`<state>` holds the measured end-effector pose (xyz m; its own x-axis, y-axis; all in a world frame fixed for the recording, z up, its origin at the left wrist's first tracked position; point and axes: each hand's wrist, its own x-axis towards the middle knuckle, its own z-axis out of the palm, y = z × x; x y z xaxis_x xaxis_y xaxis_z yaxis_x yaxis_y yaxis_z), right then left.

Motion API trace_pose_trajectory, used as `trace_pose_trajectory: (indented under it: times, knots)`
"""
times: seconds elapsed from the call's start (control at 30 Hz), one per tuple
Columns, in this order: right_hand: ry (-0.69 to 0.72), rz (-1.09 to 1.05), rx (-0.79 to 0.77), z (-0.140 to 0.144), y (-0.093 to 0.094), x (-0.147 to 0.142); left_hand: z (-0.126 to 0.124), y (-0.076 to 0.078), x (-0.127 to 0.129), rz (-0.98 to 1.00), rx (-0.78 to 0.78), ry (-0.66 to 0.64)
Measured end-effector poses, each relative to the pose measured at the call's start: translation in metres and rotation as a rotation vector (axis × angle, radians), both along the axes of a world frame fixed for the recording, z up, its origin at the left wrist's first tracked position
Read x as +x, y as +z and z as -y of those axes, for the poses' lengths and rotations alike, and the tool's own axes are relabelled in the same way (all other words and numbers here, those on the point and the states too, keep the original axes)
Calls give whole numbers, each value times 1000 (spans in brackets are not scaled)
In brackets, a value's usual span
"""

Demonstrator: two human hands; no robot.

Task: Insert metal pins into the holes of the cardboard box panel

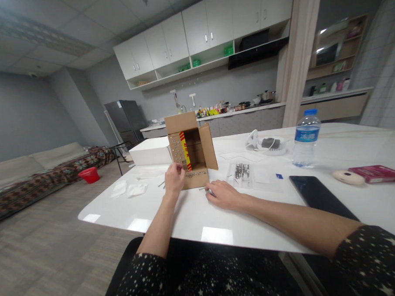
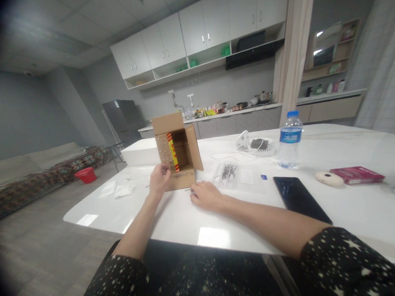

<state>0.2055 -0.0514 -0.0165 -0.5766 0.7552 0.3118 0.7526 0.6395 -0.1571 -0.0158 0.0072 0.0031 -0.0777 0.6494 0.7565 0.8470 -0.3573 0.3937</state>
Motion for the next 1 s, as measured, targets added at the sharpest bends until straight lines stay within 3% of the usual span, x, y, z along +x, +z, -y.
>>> trace_pose_trajectory:
  times: [0.37, 0.77, 1.0]
  knots:
    - [-14, 9, -3, 1, 1, -1, 0, -1, 1, -6, -70, 6]
    - [-2, 4, -13, 0, 1, 0, 3, 1, 2, -125, -237, 137]
    - [-2, -8, -12, -1, -1, 0, 5, 2, 3, -122, -258, 128]
